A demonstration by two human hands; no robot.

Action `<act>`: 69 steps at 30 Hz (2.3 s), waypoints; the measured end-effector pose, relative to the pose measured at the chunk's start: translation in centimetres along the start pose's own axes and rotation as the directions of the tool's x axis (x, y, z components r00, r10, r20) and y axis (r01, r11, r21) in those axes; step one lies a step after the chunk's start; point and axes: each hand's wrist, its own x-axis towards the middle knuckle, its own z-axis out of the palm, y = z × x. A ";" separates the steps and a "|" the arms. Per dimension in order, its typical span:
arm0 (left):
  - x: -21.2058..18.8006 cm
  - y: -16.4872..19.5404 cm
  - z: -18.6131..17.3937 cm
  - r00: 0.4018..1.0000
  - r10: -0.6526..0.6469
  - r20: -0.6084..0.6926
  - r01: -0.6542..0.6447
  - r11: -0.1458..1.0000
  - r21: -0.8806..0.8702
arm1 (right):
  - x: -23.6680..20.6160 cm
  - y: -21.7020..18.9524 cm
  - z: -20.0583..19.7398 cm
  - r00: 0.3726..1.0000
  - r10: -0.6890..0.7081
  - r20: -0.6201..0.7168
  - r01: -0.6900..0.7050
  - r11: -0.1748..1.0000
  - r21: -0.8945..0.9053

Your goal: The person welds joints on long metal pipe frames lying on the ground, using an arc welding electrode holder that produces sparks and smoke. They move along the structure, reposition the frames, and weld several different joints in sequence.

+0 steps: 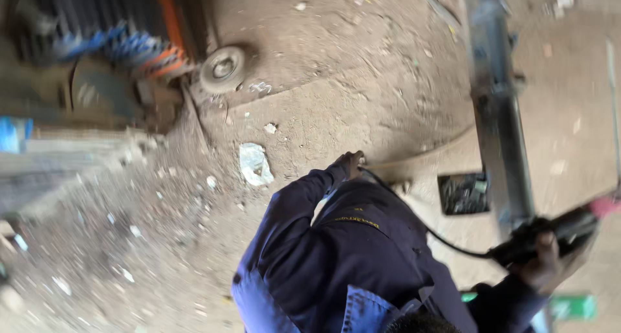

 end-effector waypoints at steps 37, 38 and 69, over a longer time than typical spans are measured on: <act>-5.9 12.4 15.3 0.972 0.193 -0.132 -0.175 0.976 0.132 | 10.1 -0.7 -20.7 0.934 0.231 0.273 -0.022 0.800 -0.599; -6.0 12.5 15.4 0.973 0.187 -0.134 -0.168 0.976 0.137 | 10.3 -0.5 -20.8 0.934 0.228 0.277 -0.016 0.799 -0.602; -7.7 13.0 16.2 0.979 0.155 -0.131 -0.138 0.982 0.132 | 11.6 1.2 -20.7 0.920 0.179 0.350 0.018 0.870 -0.493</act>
